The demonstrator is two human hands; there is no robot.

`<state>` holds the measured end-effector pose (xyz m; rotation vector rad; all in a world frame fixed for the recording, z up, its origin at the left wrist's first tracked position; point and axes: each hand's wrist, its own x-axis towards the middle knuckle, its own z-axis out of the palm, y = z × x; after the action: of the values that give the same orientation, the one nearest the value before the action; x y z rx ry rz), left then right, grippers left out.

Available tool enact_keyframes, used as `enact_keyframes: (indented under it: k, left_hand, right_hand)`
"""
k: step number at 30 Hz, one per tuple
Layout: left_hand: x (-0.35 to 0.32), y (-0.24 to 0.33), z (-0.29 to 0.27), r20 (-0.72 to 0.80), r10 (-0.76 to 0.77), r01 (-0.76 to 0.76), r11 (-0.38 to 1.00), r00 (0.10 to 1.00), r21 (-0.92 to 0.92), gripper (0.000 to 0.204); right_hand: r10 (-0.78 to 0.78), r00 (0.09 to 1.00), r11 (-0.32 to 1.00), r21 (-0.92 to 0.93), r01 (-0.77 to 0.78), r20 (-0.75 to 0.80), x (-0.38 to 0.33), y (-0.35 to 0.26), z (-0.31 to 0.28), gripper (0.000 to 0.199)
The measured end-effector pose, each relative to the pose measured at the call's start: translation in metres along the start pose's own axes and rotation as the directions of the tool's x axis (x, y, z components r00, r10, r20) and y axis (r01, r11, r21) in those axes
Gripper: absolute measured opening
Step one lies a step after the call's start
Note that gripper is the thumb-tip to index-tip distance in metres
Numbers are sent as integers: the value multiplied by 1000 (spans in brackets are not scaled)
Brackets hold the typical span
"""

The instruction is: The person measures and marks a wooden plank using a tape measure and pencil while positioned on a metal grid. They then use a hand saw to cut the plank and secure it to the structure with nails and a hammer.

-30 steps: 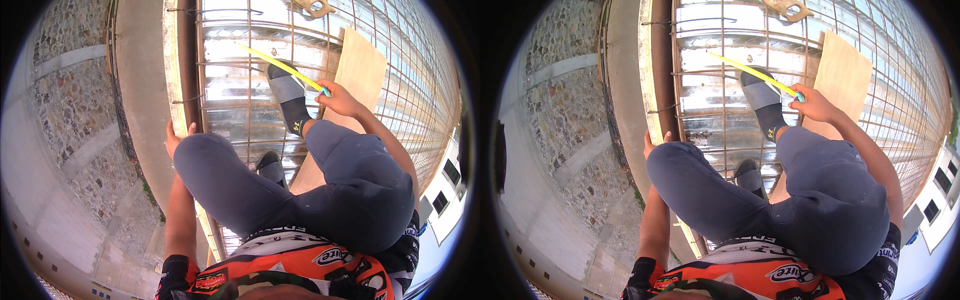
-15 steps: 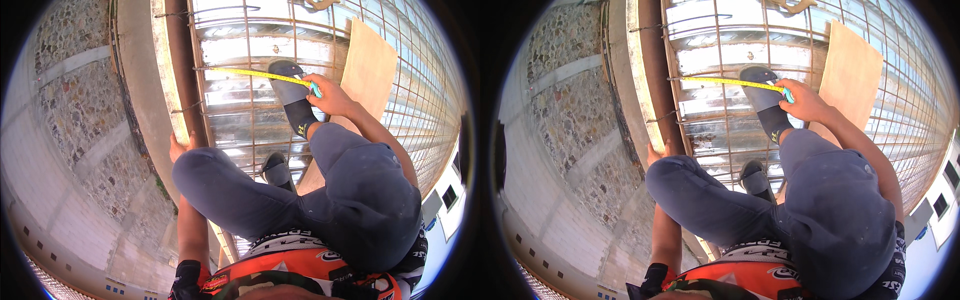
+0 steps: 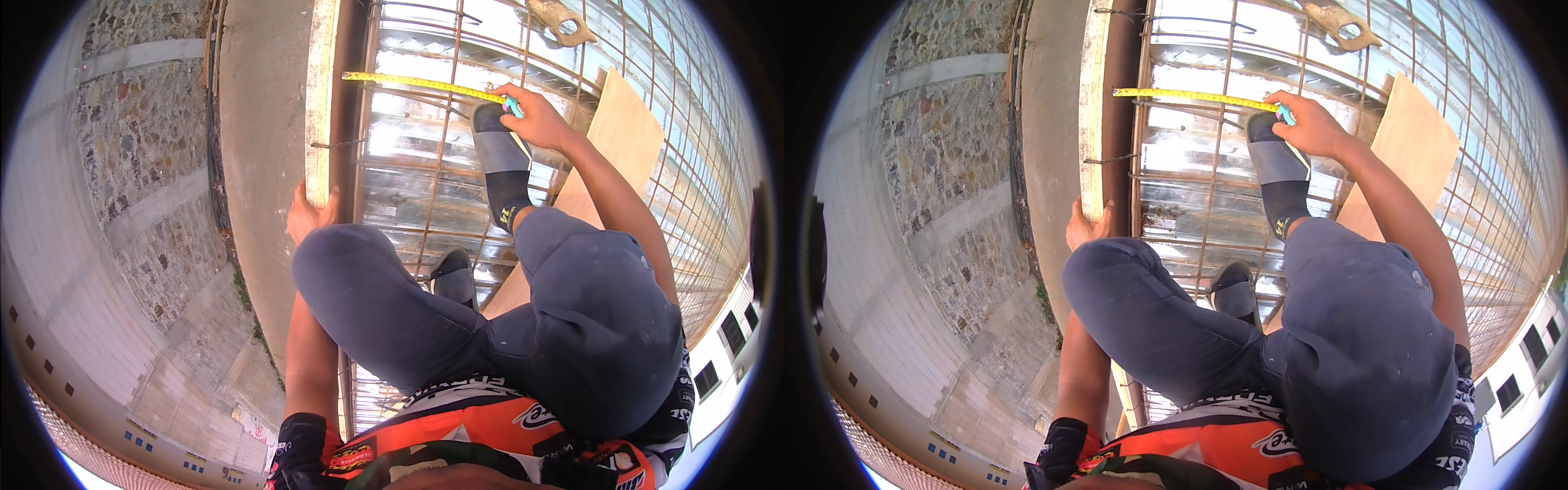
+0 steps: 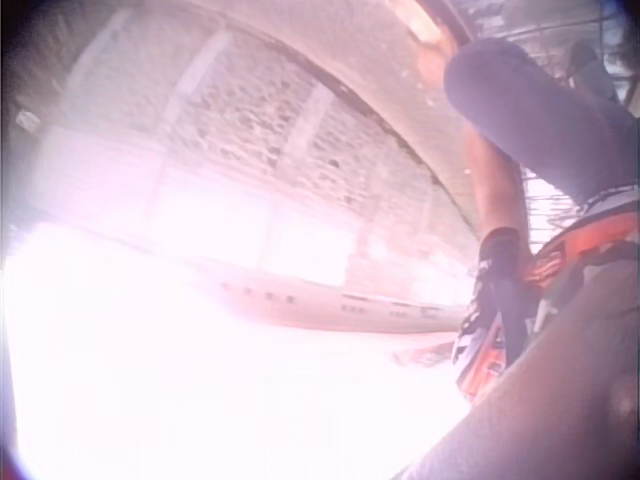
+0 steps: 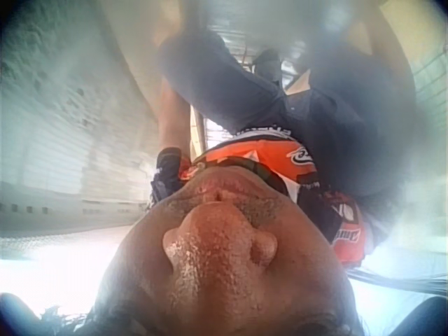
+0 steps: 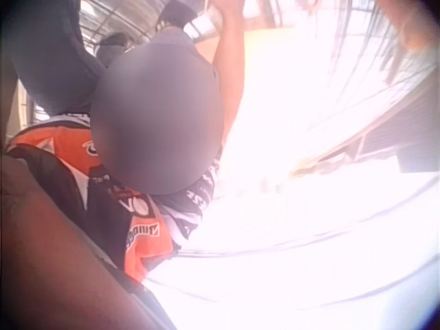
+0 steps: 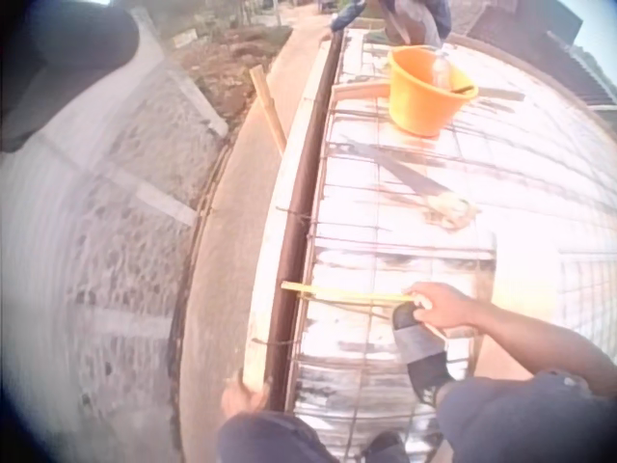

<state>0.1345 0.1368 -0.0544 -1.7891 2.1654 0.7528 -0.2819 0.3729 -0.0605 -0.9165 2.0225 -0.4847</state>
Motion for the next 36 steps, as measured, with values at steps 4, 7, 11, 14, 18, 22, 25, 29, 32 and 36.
enact_keyframes:
  k: [4,7,11,14,18,22,25,29,32,36]
  left_hand:
    - [-3,-4,-5,-17,25,-25,999,1000,-35,68]
    - [-3,-7,-3,-40,48,-51,995,998,-81,66]
    - [-4,-3,-4,-31,30,-32,998,999,-45,66]
    - [-3,-5,-3,-31,31,-32,999,999,-43,67]
    - [-1,-9,0,-31,50,-52,998,998,-43,67]
    - [-1,-7,-2,-29,64,-65,996,998,-58,67]
    - [-1,-9,-1,-27,62,-64,996,998,-60,67]
    - [-2,-8,-2,7,27,-27,996,1000,-84,66]
    - [-2,-7,-5,4,59,-58,992,998,-110,67]
    - [-3,-7,-5,-3,60,-60,992,998,-107,70]
  right_hand:
    - [-23,999,1000,-17,23,-25,11,-11,4,49]
    - [-24,999,999,-42,22,-46,15,-14,7,48]
    - [-47,995,998,-46,44,-87,16,-7,13,47]
    - [-39,996,999,-41,36,-82,19,-8,12,46]
    - [-58,994,997,-47,54,-92,18,-11,13,46]
    - [-54,993,998,-20,52,-106,13,-15,14,45]
    - [-33,995,999,-25,30,-97,8,-25,13,43]
    - [-37,995,998,-52,33,-90,5,-23,15,46]
    - [-51,993,997,-55,46,-103,0,-20,19,48]
    - [-91,988,995,-60,84,-125,-10,-20,25,46]
